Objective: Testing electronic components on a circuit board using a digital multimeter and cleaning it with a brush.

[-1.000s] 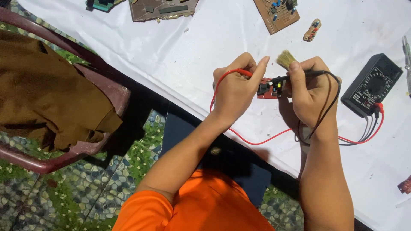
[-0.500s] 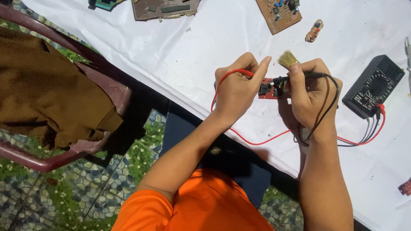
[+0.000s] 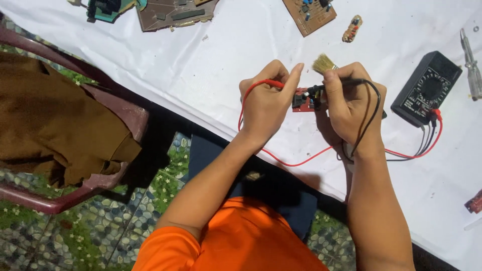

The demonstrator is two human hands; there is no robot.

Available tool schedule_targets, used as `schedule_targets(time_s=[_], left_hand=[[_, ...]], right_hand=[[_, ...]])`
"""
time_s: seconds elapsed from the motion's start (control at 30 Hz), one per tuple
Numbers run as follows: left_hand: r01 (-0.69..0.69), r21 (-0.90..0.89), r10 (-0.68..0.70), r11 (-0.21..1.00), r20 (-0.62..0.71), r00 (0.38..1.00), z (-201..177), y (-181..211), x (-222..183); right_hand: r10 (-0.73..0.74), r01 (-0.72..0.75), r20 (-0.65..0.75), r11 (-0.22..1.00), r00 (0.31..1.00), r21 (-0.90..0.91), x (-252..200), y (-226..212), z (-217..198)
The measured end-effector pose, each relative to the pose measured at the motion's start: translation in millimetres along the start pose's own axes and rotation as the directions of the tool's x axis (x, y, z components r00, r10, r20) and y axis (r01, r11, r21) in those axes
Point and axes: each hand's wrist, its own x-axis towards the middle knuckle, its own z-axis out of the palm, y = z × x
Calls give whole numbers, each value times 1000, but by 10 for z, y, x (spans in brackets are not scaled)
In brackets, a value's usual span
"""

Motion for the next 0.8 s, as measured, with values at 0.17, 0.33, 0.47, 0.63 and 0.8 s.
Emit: schedule_targets(time_s=[0.17,0.33,0.47,0.63,0.8], left_hand=[[44,71,-41,997,-36,999,-2,16,-3],[90,81,-90,993,2,996,-27,117,-5],[234,-35,-233,972,22,972,-94,419,16],[234,-45,-234,971,9,972,-74,391,-7],[147,-26,-147,989,-35,988,-57,372,-12]], right_hand=[[-19,19,-4,999,1000,-30,3,-14,-13],[22,-22,-37,1000,999,-4,-3,-111,18],[6,-6,15,1000,1000,17,6,-132,6],[22,-22,0,999,1000,45,-31,-140,27],[6,-4,-47,999,999,43,15,-145,36]])
